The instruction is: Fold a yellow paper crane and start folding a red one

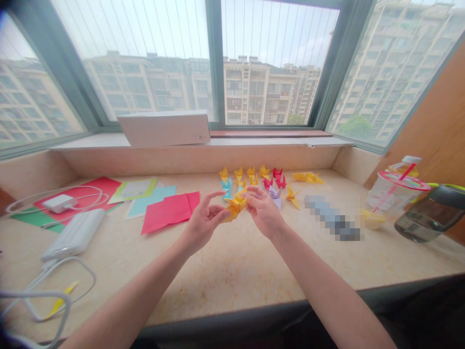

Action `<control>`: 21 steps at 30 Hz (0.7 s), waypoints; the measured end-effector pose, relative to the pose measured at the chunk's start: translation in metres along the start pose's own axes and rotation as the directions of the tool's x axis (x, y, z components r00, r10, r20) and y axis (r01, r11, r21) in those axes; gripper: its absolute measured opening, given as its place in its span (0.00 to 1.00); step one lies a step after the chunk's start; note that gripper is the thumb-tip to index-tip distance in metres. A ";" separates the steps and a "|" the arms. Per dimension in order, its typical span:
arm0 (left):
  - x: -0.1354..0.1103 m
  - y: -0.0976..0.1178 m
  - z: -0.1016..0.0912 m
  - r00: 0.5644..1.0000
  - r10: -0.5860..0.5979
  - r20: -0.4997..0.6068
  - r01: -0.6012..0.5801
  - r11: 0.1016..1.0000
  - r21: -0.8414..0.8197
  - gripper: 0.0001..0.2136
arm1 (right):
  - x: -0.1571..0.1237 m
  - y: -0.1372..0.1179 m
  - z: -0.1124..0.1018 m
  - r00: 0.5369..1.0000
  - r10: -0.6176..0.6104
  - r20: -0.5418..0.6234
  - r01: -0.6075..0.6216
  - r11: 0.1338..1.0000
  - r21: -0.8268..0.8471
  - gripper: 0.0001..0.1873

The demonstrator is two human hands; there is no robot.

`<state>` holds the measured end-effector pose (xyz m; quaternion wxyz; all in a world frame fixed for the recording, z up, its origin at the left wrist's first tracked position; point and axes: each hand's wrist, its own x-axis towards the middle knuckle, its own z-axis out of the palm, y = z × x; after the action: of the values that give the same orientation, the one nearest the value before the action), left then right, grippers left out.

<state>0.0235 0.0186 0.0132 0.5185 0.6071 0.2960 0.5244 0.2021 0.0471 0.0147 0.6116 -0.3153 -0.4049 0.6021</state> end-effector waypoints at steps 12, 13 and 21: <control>0.003 0.001 -0.001 0.986 -0.019 -0.164 0.022 1.000 0.019 0.24 | 0.002 0.005 -0.006 0.948 -0.310 0.074 0.296 0.768 -0.568 0.13; 0.003 0.001 -0.002 0.983 -0.029 -0.179 0.035 0.999 0.030 0.25 | 0.000 0.006 -0.005 0.927 -0.356 0.121 0.350 0.702 -0.620 0.13; 0.001 0.001 -0.001 0.992 -0.079 -0.103 0.090 0.990 0.112 0.27 | -0.004 0.010 -0.002 0.845 -0.454 0.281 0.495 0.471 -0.730 0.09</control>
<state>0.0225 0.0193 0.0142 0.4888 0.5968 0.3767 0.5129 0.1990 0.0435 0.0049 0.5448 -0.4089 -0.7099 0.1789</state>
